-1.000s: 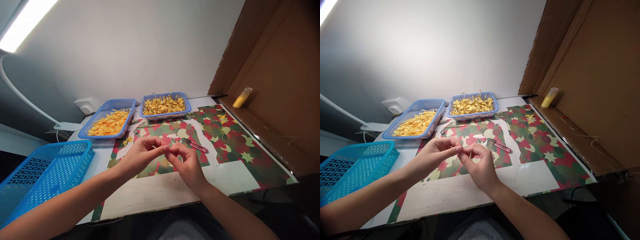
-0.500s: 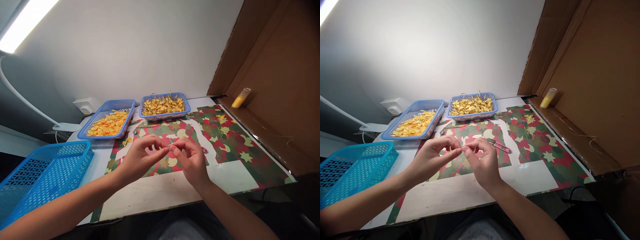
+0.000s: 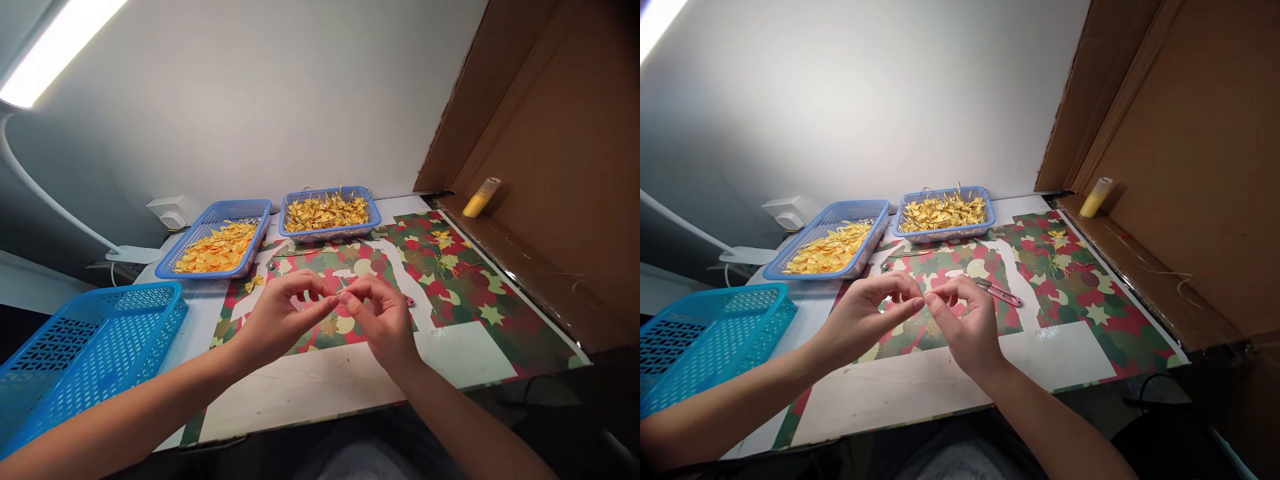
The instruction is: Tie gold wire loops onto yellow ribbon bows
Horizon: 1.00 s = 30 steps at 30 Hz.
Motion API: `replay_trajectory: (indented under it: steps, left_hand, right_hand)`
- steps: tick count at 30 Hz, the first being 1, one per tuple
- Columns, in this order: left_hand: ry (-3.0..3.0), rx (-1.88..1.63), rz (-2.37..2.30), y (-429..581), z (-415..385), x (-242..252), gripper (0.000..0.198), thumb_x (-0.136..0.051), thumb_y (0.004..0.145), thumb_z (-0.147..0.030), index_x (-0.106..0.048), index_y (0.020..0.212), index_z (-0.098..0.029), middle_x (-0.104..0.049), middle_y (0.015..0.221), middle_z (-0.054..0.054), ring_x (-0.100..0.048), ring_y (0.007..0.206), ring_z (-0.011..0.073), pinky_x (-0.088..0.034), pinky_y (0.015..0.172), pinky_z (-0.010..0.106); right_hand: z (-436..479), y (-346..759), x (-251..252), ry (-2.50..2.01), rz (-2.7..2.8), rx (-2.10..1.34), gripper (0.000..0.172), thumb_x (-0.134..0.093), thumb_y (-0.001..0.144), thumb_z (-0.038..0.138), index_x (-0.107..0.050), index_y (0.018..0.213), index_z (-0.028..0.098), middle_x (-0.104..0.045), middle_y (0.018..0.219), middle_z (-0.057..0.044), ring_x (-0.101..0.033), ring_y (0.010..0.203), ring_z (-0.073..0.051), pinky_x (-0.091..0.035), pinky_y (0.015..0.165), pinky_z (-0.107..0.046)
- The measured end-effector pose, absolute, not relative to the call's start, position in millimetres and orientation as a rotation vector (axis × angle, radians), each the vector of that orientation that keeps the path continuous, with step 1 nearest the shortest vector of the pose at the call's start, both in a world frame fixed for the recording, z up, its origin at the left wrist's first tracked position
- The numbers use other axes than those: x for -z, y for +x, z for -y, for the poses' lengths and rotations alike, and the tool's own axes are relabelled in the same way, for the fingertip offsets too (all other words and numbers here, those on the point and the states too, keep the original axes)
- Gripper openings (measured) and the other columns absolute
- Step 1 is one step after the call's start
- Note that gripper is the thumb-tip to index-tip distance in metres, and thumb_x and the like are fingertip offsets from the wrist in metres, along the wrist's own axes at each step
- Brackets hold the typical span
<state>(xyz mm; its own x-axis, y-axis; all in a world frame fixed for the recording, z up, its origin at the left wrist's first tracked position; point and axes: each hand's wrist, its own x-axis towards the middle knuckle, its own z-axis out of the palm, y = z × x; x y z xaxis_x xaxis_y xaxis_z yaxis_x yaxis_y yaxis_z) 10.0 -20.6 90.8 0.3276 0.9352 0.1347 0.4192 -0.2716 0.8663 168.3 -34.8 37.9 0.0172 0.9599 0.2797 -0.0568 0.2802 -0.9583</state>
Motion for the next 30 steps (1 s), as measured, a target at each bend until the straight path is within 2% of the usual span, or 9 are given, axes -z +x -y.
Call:
replay_trajectory:
  steps: [7, 12, 18, 30]
  left_hand:
    - [1.841, -0.855, -1.214, 8.6, 20.9, -90.9, 0.018, -0.068, 0.082, -0.029, -0.067, 0.069, -0.017, -0.068, 0.075, 0.003, -0.057, 0.069, 0.0135, -0.043, 0.062, 0.024]
    - [1.855, -0.869, -1.209, 8.9, 20.8, -91.5, 0.017, -0.068, 0.082, -0.03, -0.068, 0.07, -0.017, -0.068, 0.076, 0.003, -0.057, 0.07, 0.0139, -0.043, 0.063, 0.025]
    - [1.847, -0.876, -1.202, 8.9, 21.1, -91.3, 0.019, -0.068, 0.082, -0.03, -0.067, 0.068, -0.017, -0.068, 0.075, 0.003, -0.056, 0.068, 0.0133, -0.043, 0.062, 0.025]
    - [1.853, -0.851, -1.223, 8.1, 22.5, -91.1, 0.021, -0.067, 0.082, -0.032, -0.065, 0.067, -0.017, -0.067, 0.075, 0.004, -0.056, 0.07, 0.0142, -0.042, 0.062, 0.025]
  right_hand:
    - [35.1, 168.9, -38.6, -0.97, 1.274, -1.012, 0.015, -0.062, 0.083, 0.026, -0.064, 0.069, 0.021, -0.055, 0.069, 0.001, -0.049, 0.07, -0.014, -0.042, 0.068, -0.03]
    - [35.5, 167.8, -39.7, -0.969, 1.277, -1.042, 0.005, -0.065, 0.08, 0.024, -0.067, 0.077, 0.021, -0.062, 0.078, 0.0, -0.052, 0.075, -0.015, -0.043, 0.07, -0.031]
    - [35.1, 167.3, -39.7, -0.965, 1.284, -1.023, 0.015, -0.062, 0.084, 0.025, -0.065, 0.07, 0.02, -0.057, 0.068, 0.001, -0.049, 0.07, -0.014, -0.041, 0.069, -0.03]
    - [33.6, 168.8, -37.3, -0.967, 1.286, -1.014, 0.016, -0.063, 0.085, 0.029, -0.065, 0.071, 0.021, -0.058, 0.073, -0.001, -0.052, 0.074, -0.015, -0.043, 0.071, -0.031]
